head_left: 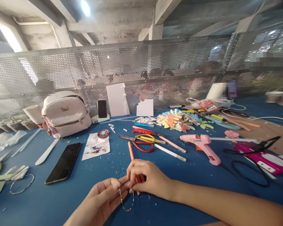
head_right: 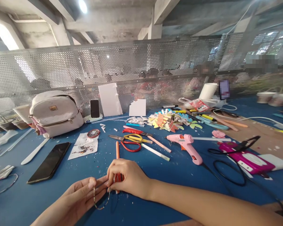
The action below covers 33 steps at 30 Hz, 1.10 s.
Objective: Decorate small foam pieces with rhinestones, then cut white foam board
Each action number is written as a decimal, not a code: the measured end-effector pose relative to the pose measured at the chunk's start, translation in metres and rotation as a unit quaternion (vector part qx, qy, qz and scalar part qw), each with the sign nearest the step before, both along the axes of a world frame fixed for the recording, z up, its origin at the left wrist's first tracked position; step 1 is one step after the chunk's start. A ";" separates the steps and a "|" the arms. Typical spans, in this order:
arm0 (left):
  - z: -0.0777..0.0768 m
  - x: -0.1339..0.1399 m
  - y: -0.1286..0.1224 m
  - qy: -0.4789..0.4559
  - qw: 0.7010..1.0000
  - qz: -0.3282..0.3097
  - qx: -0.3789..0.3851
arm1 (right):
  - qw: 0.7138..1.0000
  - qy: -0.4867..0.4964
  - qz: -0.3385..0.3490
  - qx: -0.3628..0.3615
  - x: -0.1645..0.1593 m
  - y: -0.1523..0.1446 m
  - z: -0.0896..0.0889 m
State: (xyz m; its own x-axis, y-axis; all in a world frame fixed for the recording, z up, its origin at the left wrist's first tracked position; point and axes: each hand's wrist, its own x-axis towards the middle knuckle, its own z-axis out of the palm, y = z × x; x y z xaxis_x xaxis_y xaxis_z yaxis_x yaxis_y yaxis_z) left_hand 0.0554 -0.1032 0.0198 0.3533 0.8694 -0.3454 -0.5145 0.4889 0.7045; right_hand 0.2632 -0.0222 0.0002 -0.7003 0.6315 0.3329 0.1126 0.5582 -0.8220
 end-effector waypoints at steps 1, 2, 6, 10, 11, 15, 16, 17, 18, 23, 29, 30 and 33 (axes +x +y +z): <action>0.000 0.000 0.000 0.007 1.000 -0.002 0.008 | 1.000 0.002 0.003 -0.002 0.000 0.000 0.000; -0.001 0.001 0.000 0.015 1.000 -0.004 0.018 | 1.000 0.004 0.006 -0.005 0.000 0.000 0.000; -0.010 0.001 0.000 0.065 0.995 -0.010 0.071 | 1.000 -0.011 0.007 0.001 0.001 0.000 0.001; -0.019 0.000 0.000 0.134 0.978 -0.019 0.159 | 0.999 -0.032 -0.011 -0.001 0.002 0.000 0.003; -0.019 -0.001 0.000 0.151 0.972 -0.029 0.180 | 0.999 -0.036 -0.013 0.004 0.002 0.000 0.003; -0.018 -0.002 0.003 0.194 0.951 -0.064 0.233 | 0.998 -0.033 -0.004 0.048 0.003 0.001 0.002; -0.018 -0.002 0.004 0.201 0.948 -0.066 0.239 | 0.998 -0.027 -0.004 0.058 0.003 0.001 0.002; -0.018 -0.003 0.004 0.210 0.944 -0.066 0.245 | 0.997 -0.020 -0.007 0.068 0.004 0.000 0.002; -0.017 -0.003 0.005 0.220 0.940 -0.063 0.251 | 0.997 -0.012 -0.011 0.076 0.004 0.000 0.003; -0.012 0.000 0.012 0.279 0.914 -0.073 0.287 | 0.997 0.051 -0.029 0.049 0.004 -0.006 0.006; 0.004 0.013 0.024 0.363 0.868 -0.023 0.338 | 0.989 0.122 -0.063 -0.057 -0.001 -0.007 0.011; 0.005 0.015 0.027 0.359 0.866 -0.013 0.347 | 0.987 0.128 -0.070 -0.066 -0.001 -0.006 0.011; 0.001 0.019 0.034 0.350 0.859 0.005 0.374 | 0.984 0.134 -0.085 -0.080 -0.001 -0.002 0.013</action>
